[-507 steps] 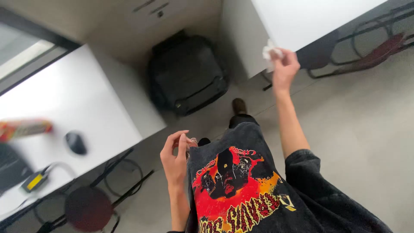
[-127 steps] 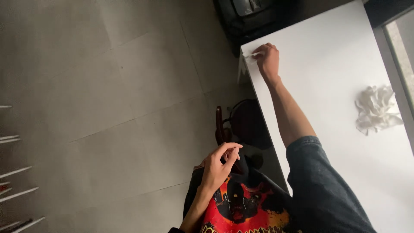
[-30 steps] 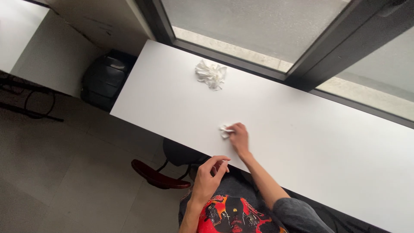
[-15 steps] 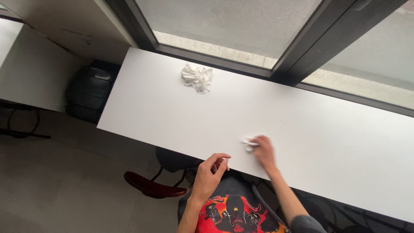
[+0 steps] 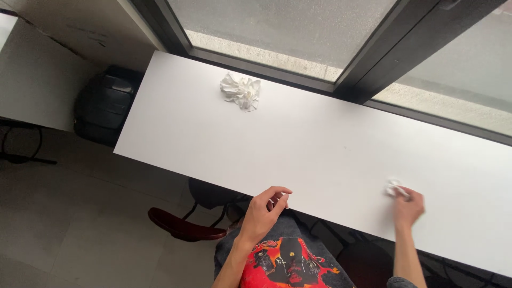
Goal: Wiping a white table and desk surface using a tissue
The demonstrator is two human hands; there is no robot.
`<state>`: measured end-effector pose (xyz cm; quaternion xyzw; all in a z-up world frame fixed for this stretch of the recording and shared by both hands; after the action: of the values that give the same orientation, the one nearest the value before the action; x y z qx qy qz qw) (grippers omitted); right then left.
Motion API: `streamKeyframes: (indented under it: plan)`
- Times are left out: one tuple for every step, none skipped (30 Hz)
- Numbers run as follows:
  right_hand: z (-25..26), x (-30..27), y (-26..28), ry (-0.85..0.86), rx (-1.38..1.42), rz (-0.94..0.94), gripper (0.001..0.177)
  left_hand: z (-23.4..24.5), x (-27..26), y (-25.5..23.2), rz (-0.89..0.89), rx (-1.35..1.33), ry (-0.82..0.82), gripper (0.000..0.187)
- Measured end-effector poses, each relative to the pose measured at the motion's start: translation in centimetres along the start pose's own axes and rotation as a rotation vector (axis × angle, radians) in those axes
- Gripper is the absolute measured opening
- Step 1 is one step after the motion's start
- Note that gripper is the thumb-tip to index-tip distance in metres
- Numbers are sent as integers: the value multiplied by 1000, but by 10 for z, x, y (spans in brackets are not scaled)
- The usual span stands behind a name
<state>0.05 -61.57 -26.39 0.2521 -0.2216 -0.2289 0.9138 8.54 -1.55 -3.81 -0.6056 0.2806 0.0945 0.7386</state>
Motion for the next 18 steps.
streamKeyframes:
  plan:
    - [-17,-3,22,5,1,0,16,3,-1,1,4,-1,-3,21]
    - [-44,-6,53,96,55,84,19,6,-2,1,-6,-4,-12,21]
    - [-70,-9,85,188,111,169,23,9,-4,1,-16,-7,-24,22]
    - [-87,-18,117,194,113,171,23,11,-7,1,-11,-9,-30,22]
    - [-111,-26,159,248,207,234,34,15,-8,2,-5,-7,-43,21]
    - [-134,-36,203,301,302,297,46,20,-11,2,1,-5,-56,21]
    - [-157,-41,236,312,308,306,46,26,-14,3,5,-10,-70,21]
    - [-185,-51,271,384,384,321,41,31,-17,4,2,-31,-81,21]
    - [-215,-64,305,462,461,337,36,36,-20,8,4,-54,-97,22]
    - [-242,-70,336,481,469,347,36,41,-21,14,13,-61,-117,22]
    - [-272,-83,373,568,475,390,28,49,-26,16,-19,-66,-156,20]
    - [-300,-99,411,655,481,434,21,58,-32,17,-50,-69,-195,19]
    - [-322,-109,435,674,488,444,21,65,-38,21,-41,-76,-214,19]
    - [-342,-123,467,716,523,527,23,74,-45,23,-41,-92,-260,19]
    - [-362,-136,500,751,558,607,25,84,-51,23,-42,-104,-302,20]
    - [-369,-143,522,764,566,615,25,88,-54,28,-36,-108,-317,20]
    - [-378,-155,541,831,556,637,31,94,-58,33,-34,-118,-353,20]
    - [-387,-168,559,898,547,660,37,99,-62,39,-31,-128,-389,19]
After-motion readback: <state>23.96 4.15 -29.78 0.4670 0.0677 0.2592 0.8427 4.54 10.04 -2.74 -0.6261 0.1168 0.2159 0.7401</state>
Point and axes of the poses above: each hand's wrist, its own x-axis towards the middle knuckle, its own z-axis out of the back of the hand, y = z × x, the point moved 10 cm from there along x, towards the middle knuckle, and after that the axes turned 11 degrees about z, right-handed, at the moved point
